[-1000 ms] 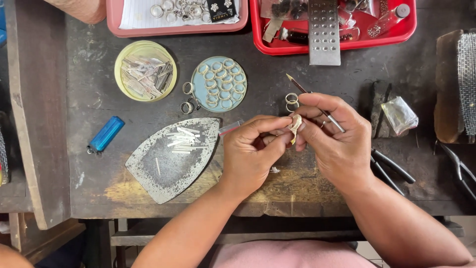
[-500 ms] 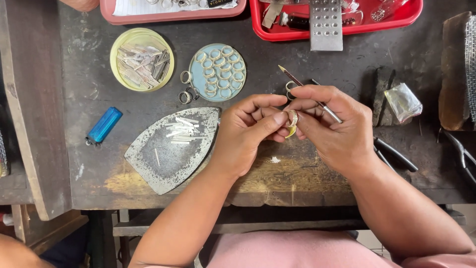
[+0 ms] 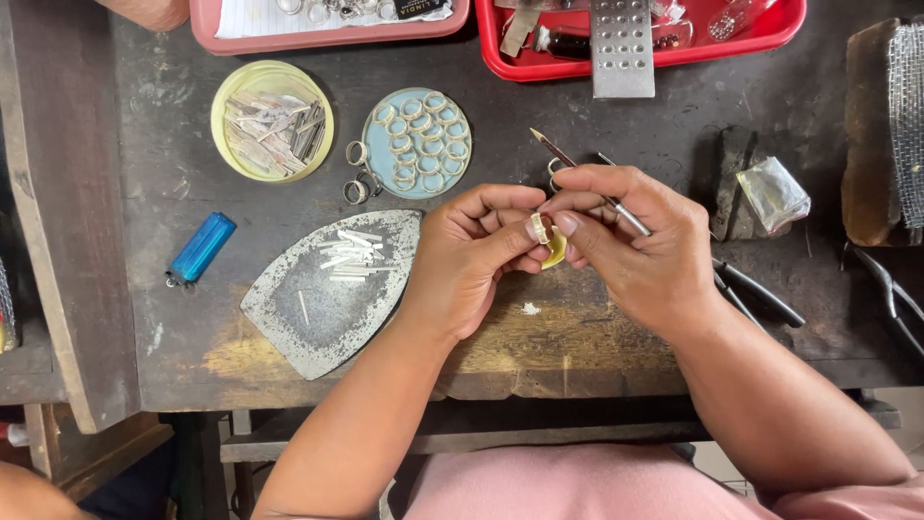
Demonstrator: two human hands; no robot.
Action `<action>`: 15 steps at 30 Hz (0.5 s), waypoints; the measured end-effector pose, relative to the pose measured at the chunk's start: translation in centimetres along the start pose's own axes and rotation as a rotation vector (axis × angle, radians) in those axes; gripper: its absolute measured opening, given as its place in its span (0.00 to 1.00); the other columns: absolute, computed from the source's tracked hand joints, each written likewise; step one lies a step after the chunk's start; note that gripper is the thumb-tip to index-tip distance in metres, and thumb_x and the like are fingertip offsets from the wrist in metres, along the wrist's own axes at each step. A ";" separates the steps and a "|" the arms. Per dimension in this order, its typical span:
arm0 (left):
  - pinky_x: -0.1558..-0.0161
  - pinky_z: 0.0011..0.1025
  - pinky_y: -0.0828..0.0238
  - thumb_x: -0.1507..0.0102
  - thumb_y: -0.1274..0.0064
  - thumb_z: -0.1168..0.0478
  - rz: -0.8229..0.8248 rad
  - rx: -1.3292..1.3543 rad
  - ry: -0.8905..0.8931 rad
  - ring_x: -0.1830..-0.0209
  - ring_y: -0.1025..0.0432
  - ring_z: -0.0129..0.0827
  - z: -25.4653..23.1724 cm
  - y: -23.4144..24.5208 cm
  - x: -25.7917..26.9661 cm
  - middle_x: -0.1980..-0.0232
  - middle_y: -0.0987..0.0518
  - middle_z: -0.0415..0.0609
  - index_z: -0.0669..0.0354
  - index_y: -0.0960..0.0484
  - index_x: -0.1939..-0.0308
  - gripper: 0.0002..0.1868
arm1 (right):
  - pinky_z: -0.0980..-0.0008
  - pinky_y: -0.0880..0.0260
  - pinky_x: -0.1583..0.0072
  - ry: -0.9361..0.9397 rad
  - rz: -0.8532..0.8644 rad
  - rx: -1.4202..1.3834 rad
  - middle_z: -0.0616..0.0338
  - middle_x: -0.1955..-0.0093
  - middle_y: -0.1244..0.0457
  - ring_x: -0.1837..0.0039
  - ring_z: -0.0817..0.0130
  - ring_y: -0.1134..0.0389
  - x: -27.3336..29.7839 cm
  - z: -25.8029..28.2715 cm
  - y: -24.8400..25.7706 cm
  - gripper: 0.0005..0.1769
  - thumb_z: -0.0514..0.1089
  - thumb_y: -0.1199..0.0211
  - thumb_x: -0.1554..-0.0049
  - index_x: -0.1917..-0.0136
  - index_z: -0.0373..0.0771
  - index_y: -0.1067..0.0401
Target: Applying resin to a small jewelry component using a fine-tipped tool at a jeweler's workbench.
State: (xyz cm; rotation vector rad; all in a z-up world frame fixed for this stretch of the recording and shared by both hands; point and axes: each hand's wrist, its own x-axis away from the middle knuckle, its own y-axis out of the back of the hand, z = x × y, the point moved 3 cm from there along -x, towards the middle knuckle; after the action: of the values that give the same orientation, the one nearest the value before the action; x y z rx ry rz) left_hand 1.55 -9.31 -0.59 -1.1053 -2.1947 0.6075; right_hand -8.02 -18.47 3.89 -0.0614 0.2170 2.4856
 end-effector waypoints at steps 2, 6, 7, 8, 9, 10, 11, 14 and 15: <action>0.74 0.21 0.29 0.48 0.48 0.72 -0.026 -0.013 -0.006 0.78 0.29 0.30 -0.2 0.0 0.0 0.76 0.25 0.52 0.68 0.24 0.63 0.09 | 0.82 0.34 0.64 0.014 -0.009 0.047 0.51 0.60 0.37 0.69 0.74 0.40 -0.1 0.5 0.1 0.12 0.30 0.46 0.48 0.49 0.32 0.37; 0.76 0.22 0.31 0.47 0.48 0.72 -0.100 -0.056 -0.051 0.80 0.31 0.31 -0.4 0.1 0.1 0.81 0.28 0.51 0.68 0.23 0.68 0.04 | 0.83 0.34 0.64 0.071 -0.020 0.117 0.53 0.59 0.37 0.71 0.75 0.41 -0.2 1.0 0.2 0.10 0.29 0.49 0.45 0.49 0.33 0.37; 0.76 0.22 0.31 0.47 0.48 0.72 -0.106 -0.056 -0.052 0.80 0.31 0.31 -0.4 0.0 0.1 0.81 0.28 0.51 0.68 0.23 0.68 0.04 | 0.83 0.34 0.64 0.069 -0.015 0.113 0.53 0.59 0.37 0.71 0.75 0.41 -0.2 1.1 0.2 0.10 0.29 0.49 0.45 0.49 0.33 0.37; 0.75 0.22 0.30 0.47 0.48 0.72 -0.113 -0.127 -0.083 0.81 0.30 0.29 -0.6 -0.1 0.2 0.80 0.27 0.51 0.67 0.23 0.68 0.04 | 0.82 0.34 0.64 0.065 -0.018 0.116 0.52 0.59 0.37 0.71 0.75 0.41 -0.2 1.2 0.2 0.10 0.29 0.50 0.45 0.49 0.32 0.37; 0.74 0.22 0.29 0.48 0.48 0.72 -0.120 -0.200 -0.117 0.81 0.30 0.28 -0.8 -0.2 0.2 0.80 0.26 0.50 0.66 0.22 0.68 0.04 | 0.82 0.35 0.65 0.064 -0.020 0.118 0.52 0.59 0.37 0.71 0.74 0.41 -0.3 1.2 0.2 0.10 0.29 0.50 0.45 0.49 0.31 0.37; 0.74 0.22 0.29 0.48 0.48 0.72 -0.127 -0.201 -0.121 0.81 0.30 0.28 -0.9 -0.1 0.3 0.80 0.26 0.50 0.66 0.22 0.68 0.04 | 0.82 0.35 0.65 0.066 -0.014 0.113 0.52 0.59 0.37 0.71 0.74 0.41 -0.3 1.3 0.1 0.10 0.29 0.50 0.45 0.49 0.31 0.37; 0.73 0.22 0.30 0.47 0.48 0.72 -0.102 -0.230 -0.164 0.79 0.30 0.27 -0.9 -0.2 0.3 0.79 0.26 0.50 0.65 0.22 0.68 0.04 | 0.82 0.35 0.64 0.053 -0.020 0.118 0.52 0.59 0.37 0.70 0.74 0.41 -0.3 1.2 0.1 0.10 0.29 0.50 0.45 0.49 0.31 0.37; 0.71 0.20 0.30 0.47 0.49 0.73 -0.090 -0.299 -0.207 0.77 0.31 0.25 -1.1 -0.3 0.4 0.76 0.25 0.48 0.63 0.22 0.67 0.05 | 0.82 0.35 0.63 0.051 -0.024 0.121 0.52 0.59 0.37 0.70 0.74 0.41 -0.2 1.2 0.1 0.09 0.29 0.49 0.45 0.49 0.31 0.37; 0.71 0.20 0.30 0.47 0.49 0.73 -0.095 -0.339 -0.205 0.77 0.31 0.23 -1.1 -0.3 0.4 0.75 0.24 0.47 0.62 0.21 0.67 0.06 | 0.82 0.35 0.64 0.060 -0.029 0.122 0.51 0.59 0.37 0.70 0.74 0.41 -0.2 1.2 0.1 0.09 0.29 0.49 0.45 0.49 0.30 0.37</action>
State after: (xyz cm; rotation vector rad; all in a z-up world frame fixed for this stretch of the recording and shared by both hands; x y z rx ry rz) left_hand 1.94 -9.00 0.55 -1.1372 -2.5814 0.3248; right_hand -7.91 -18.45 5.08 -0.0869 0.3896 2.4380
